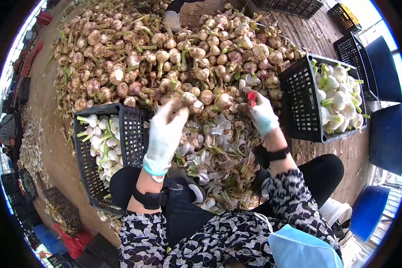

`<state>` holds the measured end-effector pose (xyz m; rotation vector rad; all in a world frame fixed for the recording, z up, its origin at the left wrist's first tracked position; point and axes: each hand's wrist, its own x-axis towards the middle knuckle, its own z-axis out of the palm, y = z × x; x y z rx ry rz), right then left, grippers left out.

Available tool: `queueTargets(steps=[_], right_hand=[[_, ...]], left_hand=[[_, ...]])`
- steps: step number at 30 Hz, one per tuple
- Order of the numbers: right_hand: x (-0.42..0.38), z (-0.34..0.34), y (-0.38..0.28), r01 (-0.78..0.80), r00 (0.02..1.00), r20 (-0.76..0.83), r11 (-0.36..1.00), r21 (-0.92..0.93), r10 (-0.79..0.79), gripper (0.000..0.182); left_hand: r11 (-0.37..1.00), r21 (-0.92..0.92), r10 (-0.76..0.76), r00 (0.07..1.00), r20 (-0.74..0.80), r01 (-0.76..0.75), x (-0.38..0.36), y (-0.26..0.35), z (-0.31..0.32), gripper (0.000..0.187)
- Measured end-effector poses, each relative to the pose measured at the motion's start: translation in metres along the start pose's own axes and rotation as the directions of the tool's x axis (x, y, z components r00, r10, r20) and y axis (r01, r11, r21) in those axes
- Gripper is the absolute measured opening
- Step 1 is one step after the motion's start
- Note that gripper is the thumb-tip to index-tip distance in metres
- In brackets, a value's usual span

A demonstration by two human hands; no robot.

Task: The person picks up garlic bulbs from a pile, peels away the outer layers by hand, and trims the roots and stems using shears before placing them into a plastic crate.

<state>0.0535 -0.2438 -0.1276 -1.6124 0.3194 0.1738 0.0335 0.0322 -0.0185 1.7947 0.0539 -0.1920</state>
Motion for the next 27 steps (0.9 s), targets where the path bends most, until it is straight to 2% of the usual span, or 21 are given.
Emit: queueTargets(steps=[1,2,3,4,5,6,8,9,10,12,14,15,16,18,20,22,24,25,26,27], right_hand=[[-0.024,0.007,-0.048,0.008,0.988,0.148,0.983,0.182,-0.035,0.049],[-0.042,0.016,-0.08,-0.01,0.954,0.285,0.934,0.357,-0.099,0.057],[-0.046,0.021,-0.085,0.1,0.925,0.313,0.931,0.352,-0.217,0.061],[-0.05,0.024,-0.088,0.205,0.882,0.338,0.914,0.351,-0.328,0.066],[-0.054,0.028,-0.096,0.27,0.873,0.343,0.93,0.249,-0.345,0.068],[-0.058,0.031,-0.104,0.333,0.865,0.348,0.932,0.143,-0.363,0.07],[-0.063,0.038,-0.113,0.235,0.906,0.224,0.868,0.437,-0.359,0.06],[-0.06,0.043,-0.102,0.12,0.963,0.137,0.822,0.557,-0.233,0.054],[-0.056,0.048,-0.091,0.043,0.994,0.046,0.73,0.682,-0.102,0.048],[-0.066,0.047,-0.076,-0.208,0.957,0.289,0.64,0.74,-0.024,0.036],[-0.069,0.057,-0.069,-0.072,0.978,0.206,0.852,0.519,-0.043,0.034],[-0.07,0.062,-0.066,-0.015,0.985,0.164,0.924,0.382,-0.052,0.034],[-0.069,0.066,-0.07,0.021,0.985,0.151,0.923,0.385,-0.085,0.033],[-0.071,0.073,-0.082,0.066,0.983,0.132,0.92,0.386,-0.126,0.032],[-0.08,0.081,-0.104,0.122,0.989,0.044,0.938,0.324,-0.144,0.028],[-0.072,0.085,-0.087,0.15,0.986,0.02,0.934,0.324,-0.165,0.024],[-0.069,0.083,-0.081,0.29,0.949,0.034,0.912,0.289,-0.313,0.024],[-0.069,0.084,-0.082,0.341,0.937,-0.022,0.899,0.275,-0.349,0.026],[-0.068,0.078,-0.083,0.34,0.937,-0.022,0.9,0.274,-0.348,0.026],[-0.066,0.066,-0.084,0.55,0.833,0.117,0.833,-0.058,-0.541,0.023]], left_hand=[[0.995,-0.093,-0.017,0.995,0.094,0.026,-0.001,0.002,0.005,0.043],[0.921,-0.24,-0.265,0.944,0.195,0.308,-0.007,0.016,0.007,0.045],[0.838,-0.38,-0.266,0.901,0.344,0.392,-0.008,0.018,0.009,0.043],[0.788,-0.49,-0.213,0.912,0.35,0.372,-0.008,0.008,0.017,0.043],[0.723,-0.593,-0.16,0.921,0.355,0.354,-0.007,0.006,0.027,0.042],[0.731,-0.586,-0.155,0.921,0.358,0.351,-0.007,0.009,0.027,0.042],[0.652,-0.708,-0.076,0.953,0.293,0.27,-0.009,0.036,0.027,0.043],[0.66,-0.709,-0.04,0.955,0.294,0.246,-0.012,0.04,0.025,0.044],[0.781,-0.62,0.023,0.989,0.143,0.072,-0.009,0.037,0.029,0.045],[0.869,-0.474,0.178,0.984,0.029,-0.144,-0.008,0.026,0.033,0.044],[0.861,-0.495,0.158,0.986,0.05,-0.113,-0.011,0.033,0.037,0.045],[0.908,-0.367,0.236,0.971,0.044,-0.204,-0.012,0.029,0.038,0.047],[0.927,-0.233,0.313,0.948,0.051,-0.294,-0.013,0.025,0.038,0.048],[0.918,-0.201,0.355,0.934,0.037,-0.341,-0.01,0.017,0.039,0.053],[0.895,0.03,0.445,0.895,0.013,-0.445,-0.009,0.013,0.037,0.054],[0.917,-0.017,0.399,0.917,0.004,-0.399,-0.013,0.013,0.035,0.053],[0.905,-0.373,0.2,0.979,-0.044,-0.202,-0.016,0.023,0.038,0.052],[0.929,-0.223,0.293,0.955,-0.047,-0.296,-0.016,0.027,0.035,0.052],[0.929,-0.224,0.292,0.955,-0.046,-0.295,-0.016,0.027,0.036,0.052],[0.919,-0.143,0.361,0.93,-0.064,-0.366,-0.016,0.026,0.037,0.054]])
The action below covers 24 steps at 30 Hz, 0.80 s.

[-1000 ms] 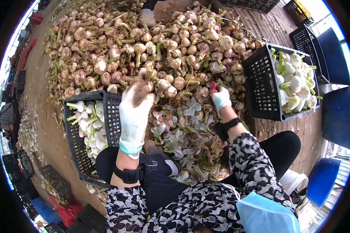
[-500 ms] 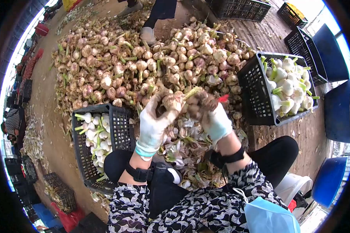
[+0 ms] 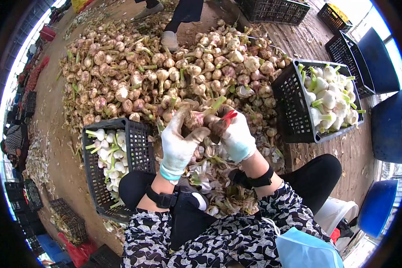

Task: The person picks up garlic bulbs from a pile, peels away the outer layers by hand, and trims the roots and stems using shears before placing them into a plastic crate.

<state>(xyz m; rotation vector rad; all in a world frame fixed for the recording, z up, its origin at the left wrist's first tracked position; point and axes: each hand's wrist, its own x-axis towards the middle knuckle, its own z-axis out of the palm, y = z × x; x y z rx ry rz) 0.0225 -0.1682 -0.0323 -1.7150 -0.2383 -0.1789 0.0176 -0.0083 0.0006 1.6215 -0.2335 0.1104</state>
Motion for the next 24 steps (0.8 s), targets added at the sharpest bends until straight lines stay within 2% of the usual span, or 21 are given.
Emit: queueTargets(steps=[1,2,4,5,6,7,9,10,11,13,14,15,16,17,18,19,20,21,23,24], right_hand=[[0.002,-0.006,0.001,0.227,0.966,0.193,0.921,-0.317,-0.172,0.022],[0.005,-0.006,0.002,0.228,0.966,0.193,0.92,-0.317,-0.173,0.022],[0.007,-0.005,0.006,-0.029,0.988,0.14,0.975,-0.219,0.061,0.017],[0.008,-0.005,0.006,-0.159,0.976,0.122,0.973,-0.165,0.18,0.016],[0.006,-0.002,0.005,-0.267,0.961,0.087,0.963,0.033,0.263,0.017],[0.006,0.0,-0.001,-0.265,0.961,0.087,0.964,0.031,0.262,0.017],[0.004,0.0,-0.017,-0.289,0.957,0.028,0.946,0.151,0.288,0.017],[0.003,0.001,-0.021,-0.305,0.951,0.025,0.913,0.272,0.31,0.016],[0.002,0.002,-0.017,-0.306,0.95,0.026,0.912,0.273,0.311,0.016],[-0.001,0.002,-0.001,-0.25,0.966,0.028,0.906,0.342,0.256,0.016],[-0.003,0.001,0.006,-0.248,0.966,0.025,0.906,0.344,0.255,0.016],[-0.004,-0.001,0.014,-0.246,0.968,0.02,0.931,0.27,0.25,0.016],[-0.005,-0.003,0.015,-0.243,0.97,0.017,0.95,0.194,0.244,0.017],[-0.006,-0.004,0.015,-0.244,0.969,0.017,0.95,0.193,0.246,0.017],[-0.007,-0.005,0.015,-0.279,0.96,0.024,0.938,0.205,0.281,0.017],[-0.007,-0.006,0.014,-0.313,0.949,0.029,0.925,0.217,0.314,0.019],[-0.008,-0.005,0.014,-0.314,0.948,0.027,0.924,0.218,0.316,0.019],[-0.008,-0.002,0.014,-0.322,0.941,0.001,0.897,0.301,0.338,0.019],[-0.007,0.003,0.013,-0.324,0.922,-0.042,0.827,0.459,0.384,0.02],[-0.008,0.005,0.01,-0.326,0.922,-0.04,0.826,0.459,0.386,0.02]], left_hand=[[0.994,0.078,0.076,0.997,-0.002,-0.075,0.0,-0.002,0.0,0.056],[0.994,0.078,0.077,0.997,-0.002,-0.076,0.0,-0.007,0.0,0.056],[0.949,0.259,0.167,0.983,0.072,-0.18,-0.001,-0.016,-0.002,0.062],[0.949,0.259,0.167,0.983,0.072,-0.18,-0.001,-0.017,-0.004,0.062],[0.922,0.316,0.196,0.974,0.114,-0.222,-0.001,-0.016,-0.005,0.064],[0.89,0.371,0.222,0.962,0.156,-0.266,0.0,-0.014,-0.005,0.067],[0.921,0.296,0.21,0.963,0.172,-0.254,0.001,-0.007,-0.002,0.065],[0.944,0.26,0.169,0.974,0.15,-0.203,0.0,-0.006,-0.001,0.064],[0.963,0.224,0.127,0.983,0.129,-0.154,-0.001,-0.005,-0.001,0.063],[0.942,0.267,0.169,0.975,0.142,-0.203,0.0,-0.005,-0.003,0.063],[0.919,0.305,0.212,0.965,0.157,-0.251,0.001,-0.005,-0.003,0.062],[0.918,0.304,0.213,0.964,0.159,-0.253,0.0,-0.008,-0.002,0.062],[0.957,0.221,0.169,0.979,0.111,-0.19,-0.001,-0.011,-0.001,0.062],[0.983,0.133,0.119,0.991,0.067,-0.127,-0.002,-0.013,0.001,0.062],[0.939,0.265,0.198,0.975,0.101,-0.218,-0.001,-0.014,-0.001,0.062],[0.94,0.264,0.197,0.975,0.103,-0.217,0.0,-0.008,0.0,0.062],[0.88,0.357,0.277,0.95,0.147,-0.312,0.001,0.001,0.002,0.063],[0.803,0.44,0.348,0.916,0.199,-0.401,0.001,0.006,0.002,0.063],[0.786,0.464,0.357,0.913,0.2,-0.409,0.0,0.003,0.004,0.059],[0.951,0.251,0.171,0.983,0.066,-0.182,-0.001,0.005,0.006,0.054]])
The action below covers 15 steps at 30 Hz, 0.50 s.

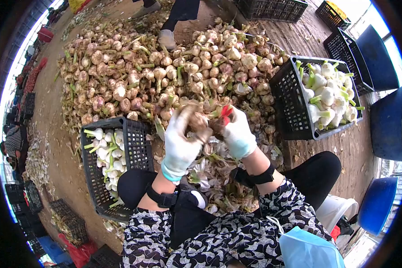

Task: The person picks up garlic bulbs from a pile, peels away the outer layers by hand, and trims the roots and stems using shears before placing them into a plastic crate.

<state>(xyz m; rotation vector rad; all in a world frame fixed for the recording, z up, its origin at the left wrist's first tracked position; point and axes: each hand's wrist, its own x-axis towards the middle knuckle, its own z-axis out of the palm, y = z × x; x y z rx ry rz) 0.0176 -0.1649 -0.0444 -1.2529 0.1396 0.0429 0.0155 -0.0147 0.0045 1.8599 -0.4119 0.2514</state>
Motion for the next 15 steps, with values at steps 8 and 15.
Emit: queueTargets(steps=[8,15], right_hand=[[-0.003,-0.001,0.002,0.141,0.989,0.064,0.966,-0.214,-0.131,0.023],[-0.02,-0.007,-0.047,-0.049,0.98,0.196,0.997,0.053,0.038,0.018]], left_hand=[[0.924,-0.133,-0.355,0.934,0.042,0.358,-0.006,-0.025,0.008,0.043],[0.526,-0.611,-0.46,0.802,0.381,0.592,-0.002,0.002,-0.015,0.05]])
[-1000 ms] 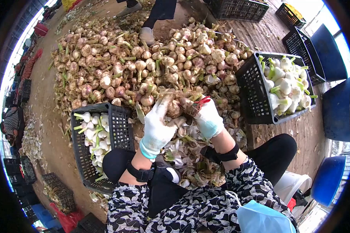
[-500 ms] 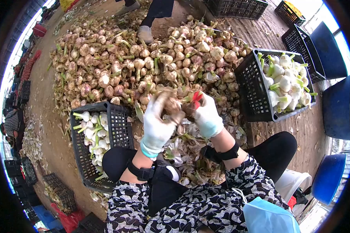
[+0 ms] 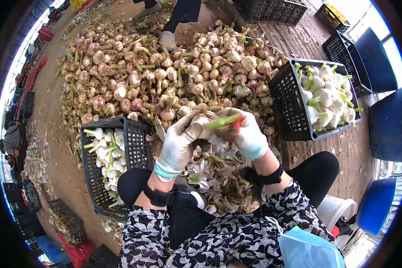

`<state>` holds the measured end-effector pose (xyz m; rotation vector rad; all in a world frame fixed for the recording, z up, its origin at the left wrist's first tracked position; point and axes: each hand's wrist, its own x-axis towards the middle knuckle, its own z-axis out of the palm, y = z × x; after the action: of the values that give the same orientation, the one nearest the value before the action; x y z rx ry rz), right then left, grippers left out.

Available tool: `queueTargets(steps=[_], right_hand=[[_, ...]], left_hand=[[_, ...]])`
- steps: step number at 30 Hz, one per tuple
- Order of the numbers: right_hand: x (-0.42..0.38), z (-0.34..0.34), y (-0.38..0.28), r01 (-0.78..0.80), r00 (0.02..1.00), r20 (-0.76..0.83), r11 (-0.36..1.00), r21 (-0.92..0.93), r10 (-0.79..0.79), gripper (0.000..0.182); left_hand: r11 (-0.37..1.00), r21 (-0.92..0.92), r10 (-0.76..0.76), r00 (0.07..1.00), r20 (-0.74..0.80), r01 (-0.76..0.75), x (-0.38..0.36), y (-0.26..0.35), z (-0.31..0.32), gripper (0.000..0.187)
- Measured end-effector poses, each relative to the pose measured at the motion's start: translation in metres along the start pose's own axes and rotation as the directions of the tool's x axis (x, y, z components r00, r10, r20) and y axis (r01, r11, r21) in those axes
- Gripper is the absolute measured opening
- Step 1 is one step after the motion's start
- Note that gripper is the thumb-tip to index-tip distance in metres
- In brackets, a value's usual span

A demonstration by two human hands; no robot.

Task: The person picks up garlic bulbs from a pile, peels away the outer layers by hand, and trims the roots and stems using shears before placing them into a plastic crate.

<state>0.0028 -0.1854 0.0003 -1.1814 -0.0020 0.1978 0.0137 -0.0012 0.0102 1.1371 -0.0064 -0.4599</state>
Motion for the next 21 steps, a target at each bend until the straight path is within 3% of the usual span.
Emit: queueTargets(steps=[2,3,4,5,6,7,8,10,11,12,14,15,16,17,18,19,21], right_hand=[[-0.005,0.005,0.004,0.104,0.993,0.039,0.984,0.145,-0.111,0.026],[-0.006,0.002,0.01,0.017,0.997,0.067,0.945,0.326,-0.041,0.03],[-0.002,-0.003,0.017,0.018,0.997,0.07,0.945,0.327,-0.043,0.03],[0.002,-0.009,0.022,0.088,0.994,0.059,0.996,0.034,-0.09,0.026],[0.001,-0.014,0.025,0.141,0.988,0.075,0.986,-0.089,-0.134,0.021],[0.001,-0.013,0.021,0.194,0.98,0.092,0.959,-0.209,-0.179,0.016],[0.0,-0.009,0.016,0.19,0.98,0.089,0.96,-0.206,-0.175,0.016],[0.005,0.0,0.011,0.098,0.988,-0.109,0.989,-0.114,-0.11,0.014],[0.015,-0.016,0.02,0.12,0.969,-0.201,0.985,-0.125,-0.143,0.013],[0.026,-0.033,0.029,0.139,0.941,-0.291,0.98,-0.141,-0.175,0.013],[0.035,-0.061,0.048,-0.076,0.948,-0.317,0.989,-0.127,0.033,0.019],[0.025,-0.062,0.055,0.002,0.994,-0.085,0.796,-0.606,-0.067,0.022],[0.006,-0.052,0.056,0.164,0.986,0.166,0.403,-0.9,-0.03,0.026],[-0.001,-0.05,0.063,0.185,0.919,0.263,0.268,-0.946,0.294,0.03],[0.002,-0.049,0.062,0.088,0.822,0.094,0.038,-0.995,0.562,0.028],[0.004,-0.053,0.057,-0.007,0.893,0.065,0.158,-0.987,0.445,0.027],[0.011,-0.06,0.048,-0.062,0.987,0.017,0.478,-0.876,0.159,0.028]], left_hand=[[0.946,-0.31,-0.045,0.986,0.158,0.093,0.0,0.003,0.0,0.054],[0.951,-0.301,-0.061,0.997,0.057,0.075,0.002,0.003,0.004,0.06],[0.951,-0.299,-0.058,0.997,0.057,0.073,0.004,0.0,0.006,0.06],[0.996,0.034,0.085,0.996,-0.01,-0.084,0.006,-0.004,0.007,0.061],[0.905,0.368,0.239,0.971,-0.027,-0.212,0.007,-0.007,0.007,0.063],[0.905,0.369,0.236,0.971,-0.027,-0.21,0.006,-0.007,0.006,0.063],[0.901,0.372,0.24,0.971,-0.005,-0.221,0.004,-0.006,0.007,0.062],[0.893,0.373,0.256,0.966,0.034,-0.25,0.001,-0.004,0.007,0.062],[0.958,0.259,0.116,0.992,0.044,-0.124,0.0,-0.002,0.003,0.069],[0.958,0.256,0.125,0.991,0.046,-0.132,0.0,-0.003,0.003,0.069],[0.986,-0.165,0.056,0.993,0.1,-0.039,-0.001,-0.005,0.0,0.068],[0.993,-0.111,0.043,0.995,0.092,-0.033,0.0,-0.002,-0.003,0.067],[0.993,-0.114,0.035,0.996,0.087,-0.025,0.0,-0.003,-0.005,0.067],[0.999,0.002,0.039,0.996,0.074,-0.04,0.0,-0.004,-0.007,0.066],[0.991,0.12,0.051,0.996,0.068,-0.059,0.002,-0.004,-0.009,0.065],[0.952,0.294,0.065,0.995,0.07,-0.082,0.001,0.002,-0.009,0.062],[0.929,0.338,0.134,0.989,0.065,-0.148,0.002,-0.002,-0.009,0.059]])
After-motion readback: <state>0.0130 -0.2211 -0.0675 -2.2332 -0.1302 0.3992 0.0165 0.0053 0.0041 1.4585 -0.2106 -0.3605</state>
